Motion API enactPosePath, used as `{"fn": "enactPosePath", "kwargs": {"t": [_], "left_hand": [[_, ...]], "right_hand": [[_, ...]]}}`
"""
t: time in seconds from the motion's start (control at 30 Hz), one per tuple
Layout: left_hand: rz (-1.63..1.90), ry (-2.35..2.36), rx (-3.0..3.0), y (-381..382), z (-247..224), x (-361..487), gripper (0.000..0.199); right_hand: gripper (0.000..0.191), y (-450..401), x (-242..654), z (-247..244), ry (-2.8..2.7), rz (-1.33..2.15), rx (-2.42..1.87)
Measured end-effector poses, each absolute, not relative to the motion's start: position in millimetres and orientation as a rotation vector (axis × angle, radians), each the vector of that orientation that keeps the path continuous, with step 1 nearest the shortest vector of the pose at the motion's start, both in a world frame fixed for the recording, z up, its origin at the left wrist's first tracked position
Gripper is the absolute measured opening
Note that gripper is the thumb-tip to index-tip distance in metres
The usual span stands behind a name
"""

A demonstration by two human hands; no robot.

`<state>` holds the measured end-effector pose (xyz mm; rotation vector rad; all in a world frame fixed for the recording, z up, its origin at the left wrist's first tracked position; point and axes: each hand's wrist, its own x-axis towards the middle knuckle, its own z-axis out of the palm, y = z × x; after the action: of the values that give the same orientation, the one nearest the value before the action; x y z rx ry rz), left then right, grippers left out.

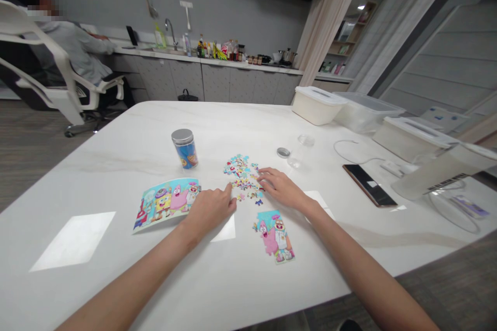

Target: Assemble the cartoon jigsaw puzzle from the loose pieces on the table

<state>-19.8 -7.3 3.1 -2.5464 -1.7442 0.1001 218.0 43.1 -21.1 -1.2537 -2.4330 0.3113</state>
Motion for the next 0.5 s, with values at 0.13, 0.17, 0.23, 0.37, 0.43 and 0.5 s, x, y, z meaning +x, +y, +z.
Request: {"fn": "enactPosePath", "kwargs": {"t": [0.13,0.17,0.23,0.37,0.43,0.5], "left_hand": [[0.095,-1.737,-2.509,-7.8,1.8,-20.3,0.031],[0.094,-1.741,-2.501,-8.1,1.3,-20.4,0.031],[0.089,-1.743,-2.491,-8.8,0.0,-20.5,0.032],[0.053,-1.728,-2.493,-9.4,-2.5,-20.6,0.035],[0.044,-1.733,-2.504,-9.6,-2.9,-20.7,0.035],[0.037,-1.741,-2.517,-9.9,-2.5,-20.8,0.034]], "right_hand": [[0.026,43.3,217.5,-20.8,-2.380,0.272,-1.292],[0.026,43.1,216.7,-21.6,-2.390,0.278,-1.273],[0.025,42.9,215.1,-23.6,-2.420,0.288,-1.241],[0.023,43.5,214.9,-26.1,-2.333,0.202,-1.379],[0.023,44.8,216.1,-25.4,-2.258,0.183,-1.425],[0.023,48.1,215.2,-23.3,-2.243,0.208,-1.411]]}}
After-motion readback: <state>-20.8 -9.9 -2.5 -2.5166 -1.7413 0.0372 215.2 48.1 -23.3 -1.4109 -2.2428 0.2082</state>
